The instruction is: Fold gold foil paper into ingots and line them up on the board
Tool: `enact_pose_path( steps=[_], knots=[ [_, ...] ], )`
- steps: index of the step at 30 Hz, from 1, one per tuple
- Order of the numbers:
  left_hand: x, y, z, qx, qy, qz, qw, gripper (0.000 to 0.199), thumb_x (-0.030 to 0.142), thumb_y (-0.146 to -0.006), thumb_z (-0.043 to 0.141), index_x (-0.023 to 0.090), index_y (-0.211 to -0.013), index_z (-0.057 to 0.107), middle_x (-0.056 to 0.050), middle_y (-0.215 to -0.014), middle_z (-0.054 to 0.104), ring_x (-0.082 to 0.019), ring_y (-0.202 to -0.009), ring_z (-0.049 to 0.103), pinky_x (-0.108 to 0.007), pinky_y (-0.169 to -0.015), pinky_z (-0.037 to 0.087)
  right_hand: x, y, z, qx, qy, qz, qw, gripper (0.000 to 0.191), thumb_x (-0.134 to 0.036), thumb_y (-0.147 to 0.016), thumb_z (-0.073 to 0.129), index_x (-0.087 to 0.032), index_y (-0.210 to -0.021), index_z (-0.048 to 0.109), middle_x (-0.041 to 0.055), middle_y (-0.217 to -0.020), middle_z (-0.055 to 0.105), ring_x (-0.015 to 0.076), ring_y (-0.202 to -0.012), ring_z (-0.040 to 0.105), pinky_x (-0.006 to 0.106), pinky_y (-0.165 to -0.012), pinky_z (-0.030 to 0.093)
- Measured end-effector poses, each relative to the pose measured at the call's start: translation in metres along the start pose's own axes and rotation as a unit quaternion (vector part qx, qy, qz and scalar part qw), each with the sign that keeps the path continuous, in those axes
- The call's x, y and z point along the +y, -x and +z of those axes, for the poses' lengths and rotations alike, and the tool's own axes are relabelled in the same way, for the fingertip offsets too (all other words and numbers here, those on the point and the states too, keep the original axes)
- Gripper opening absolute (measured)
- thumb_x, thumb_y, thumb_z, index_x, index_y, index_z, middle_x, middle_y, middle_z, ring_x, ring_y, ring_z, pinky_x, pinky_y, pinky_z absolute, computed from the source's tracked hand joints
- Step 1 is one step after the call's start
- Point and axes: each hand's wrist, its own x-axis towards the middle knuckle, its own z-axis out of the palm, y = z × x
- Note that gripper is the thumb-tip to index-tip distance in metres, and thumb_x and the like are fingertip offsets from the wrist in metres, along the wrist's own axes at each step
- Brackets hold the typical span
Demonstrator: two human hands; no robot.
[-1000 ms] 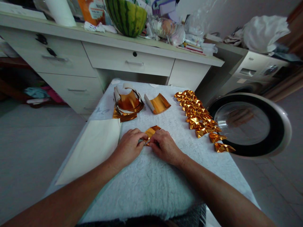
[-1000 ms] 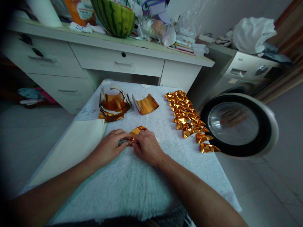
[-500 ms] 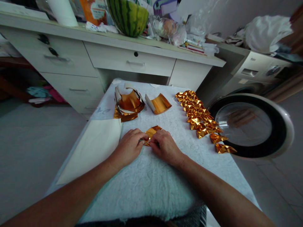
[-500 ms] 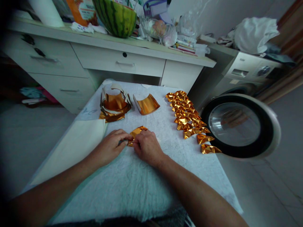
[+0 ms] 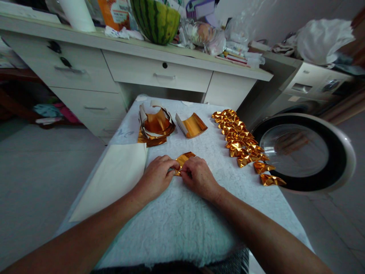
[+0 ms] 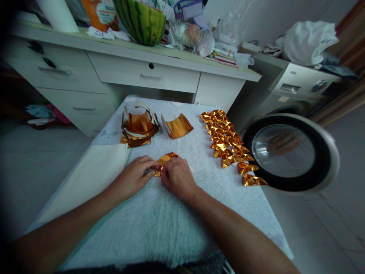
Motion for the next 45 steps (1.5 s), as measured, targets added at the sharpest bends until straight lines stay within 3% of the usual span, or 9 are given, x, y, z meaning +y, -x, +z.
enact_pose_path(
  steps=[4, 14, 30, 39, 45],
  knots=[
    [0.0017, -0.0005, -0.0009, -0.005, -0.005, 0.001, 1.0, 0.019, 0.007, -0.081, 0.051, 0.019, -0.081, 0.065, -0.004, -0.088, 0.064, -0.021, -0.092, 0.058, -0.036, -0.085, 0.045, -0.0016, -0.0006, 0.0, -0.001, 0.009, 0.005, 1.0, 0.01, -0.012, -0.078, 0.06, -0.017, -0.069, 0.058, 0.0024, -0.072, 0.061, 0.0171, -0.075, 0.054, 0.03, -0.07, 0.036],
    [0.002, -0.0008, -0.0006, -0.014, -0.016, -0.011, 1.0, 0.015, 0.014, -0.086, 0.051, 0.019, -0.084, 0.065, -0.004, -0.089, 0.062, -0.022, -0.093, 0.057, -0.037, -0.086, 0.044, 0.0013, 0.0002, 0.0025, 0.0, 0.011, 0.007, 1.0, 0.009, -0.014, -0.079, 0.061, -0.017, -0.07, 0.059, 0.0021, -0.073, 0.06, 0.0168, -0.075, 0.054, 0.03, -0.071, 0.035],
    [0.0028, 0.0007, 0.0013, -0.012, -0.028, -0.015, 0.999, 0.009, 0.015, -0.084, 0.058, 0.02, -0.085, 0.066, -0.004, -0.091, 0.062, -0.022, -0.094, 0.057, -0.037, -0.086, 0.044, -0.0026, -0.0004, -0.0006, -0.013, 0.017, 0.016, 1.0, 0.01, -0.015, -0.081, 0.058, -0.017, -0.071, 0.057, 0.0025, -0.075, 0.061, 0.0161, -0.075, 0.054, 0.029, -0.071, 0.036],
    [0.0011, -0.0006, 0.0025, -0.012, -0.026, -0.012, 1.0, 0.011, 0.015, -0.084, 0.056, 0.021, -0.085, 0.065, -0.003, -0.09, 0.062, -0.022, -0.094, 0.056, -0.036, -0.085, 0.043, -0.0039, 0.001, -0.0002, -0.014, 0.02, 0.035, 0.999, 0.002, -0.016, -0.081, 0.059, -0.017, -0.08, 0.058, 0.004, -0.084, 0.062, 0.0185, -0.082, 0.054, 0.031, -0.075, 0.036],
    [0.002, -0.0009, 0.0019, -0.011, -0.015, -0.004, 1.0, 0.014, 0.011, -0.082, 0.057, 0.022, -0.086, 0.066, -0.002, -0.09, 0.064, -0.022, -0.092, 0.055, -0.036, -0.084, 0.042, -0.0026, 0.0036, 0.0008, -0.006, 0.049, 0.051, 0.997, 0.014, -0.02, -0.081, 0.062, -0.015, -0.093, 0.057, 0.0061, -0.091, 0.061, 0.0213, -0.085, 0.051, 0.034, -0.077, 0.035]
  ],
)
